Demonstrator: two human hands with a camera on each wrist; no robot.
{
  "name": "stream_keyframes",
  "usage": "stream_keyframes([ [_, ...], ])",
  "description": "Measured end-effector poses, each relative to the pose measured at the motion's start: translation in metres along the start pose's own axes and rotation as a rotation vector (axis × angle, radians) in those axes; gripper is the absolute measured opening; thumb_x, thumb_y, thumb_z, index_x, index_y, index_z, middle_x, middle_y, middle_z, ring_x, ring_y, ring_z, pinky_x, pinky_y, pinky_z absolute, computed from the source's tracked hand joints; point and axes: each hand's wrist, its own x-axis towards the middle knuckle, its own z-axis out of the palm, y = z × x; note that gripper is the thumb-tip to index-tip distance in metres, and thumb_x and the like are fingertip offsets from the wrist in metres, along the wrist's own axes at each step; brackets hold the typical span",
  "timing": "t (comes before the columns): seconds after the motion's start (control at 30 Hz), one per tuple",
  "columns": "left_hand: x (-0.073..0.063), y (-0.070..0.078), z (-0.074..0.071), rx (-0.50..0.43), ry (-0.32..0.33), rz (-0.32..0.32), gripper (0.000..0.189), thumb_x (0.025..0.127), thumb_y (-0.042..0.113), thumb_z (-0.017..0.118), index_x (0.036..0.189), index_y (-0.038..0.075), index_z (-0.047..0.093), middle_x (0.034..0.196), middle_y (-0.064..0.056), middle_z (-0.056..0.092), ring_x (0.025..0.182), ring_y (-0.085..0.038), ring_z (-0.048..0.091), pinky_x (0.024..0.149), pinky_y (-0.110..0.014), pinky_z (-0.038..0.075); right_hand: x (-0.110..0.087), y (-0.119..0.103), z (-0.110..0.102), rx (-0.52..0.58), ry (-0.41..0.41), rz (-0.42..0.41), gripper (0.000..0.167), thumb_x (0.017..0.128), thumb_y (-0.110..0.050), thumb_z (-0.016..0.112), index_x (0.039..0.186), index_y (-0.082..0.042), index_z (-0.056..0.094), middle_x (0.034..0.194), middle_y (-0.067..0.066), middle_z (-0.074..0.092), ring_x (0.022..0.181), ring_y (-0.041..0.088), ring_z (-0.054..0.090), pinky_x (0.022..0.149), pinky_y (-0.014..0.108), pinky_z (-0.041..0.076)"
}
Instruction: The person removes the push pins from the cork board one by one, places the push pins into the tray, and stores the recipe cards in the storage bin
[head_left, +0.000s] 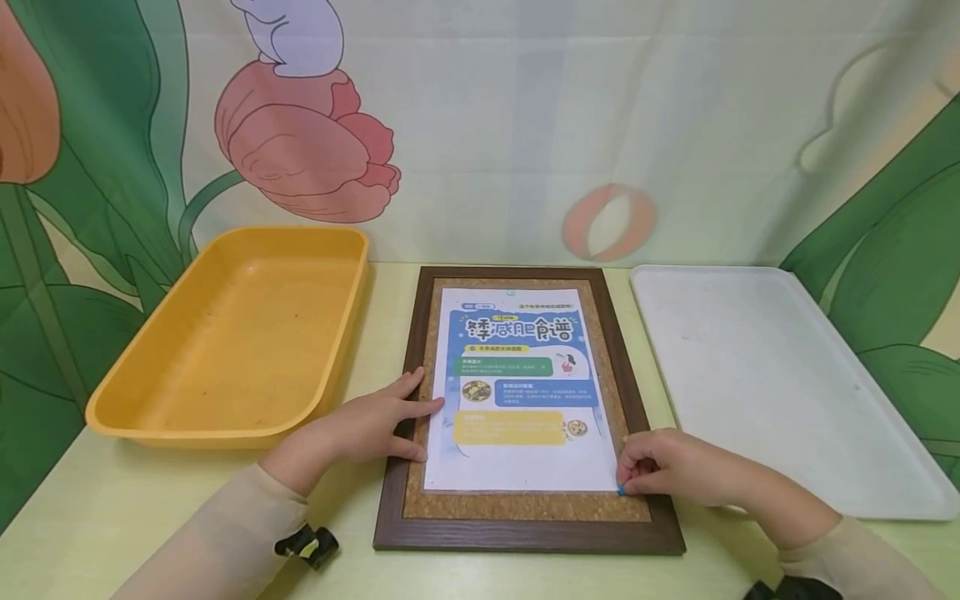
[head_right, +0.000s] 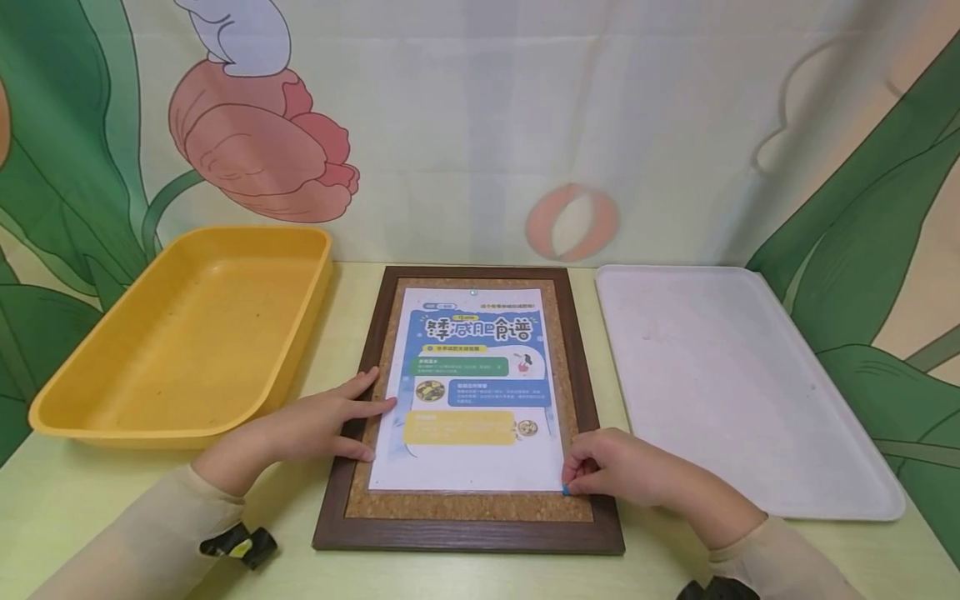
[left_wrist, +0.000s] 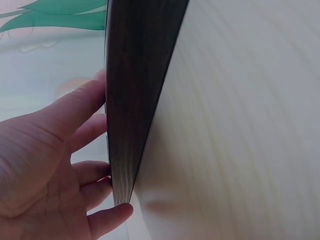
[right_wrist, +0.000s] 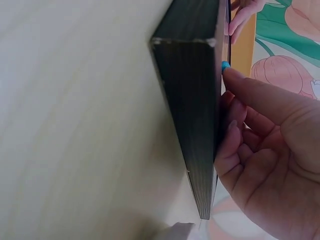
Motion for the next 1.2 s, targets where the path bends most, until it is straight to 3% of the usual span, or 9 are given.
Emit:
stream_keyframes([
  [1.2,-0.0009,0.0003,-0.0011,-0.005,-0.014,-0.024,0.073,0.080,0.042,0.069,0.143,0.019,0.040,0.154,-0.017,0.006,0.139,-0.035,0.013,0.105,-0.048,0.027,0.0005,-0.0025,-0.0081,0.005,-0.081,-0.024,0.008,0.090,-0.015,0.062,0.082,-0.014,0.059,0.077,-0.009,0.052,0.071,0.005,0.049,0.062,0.023,0.044],
])
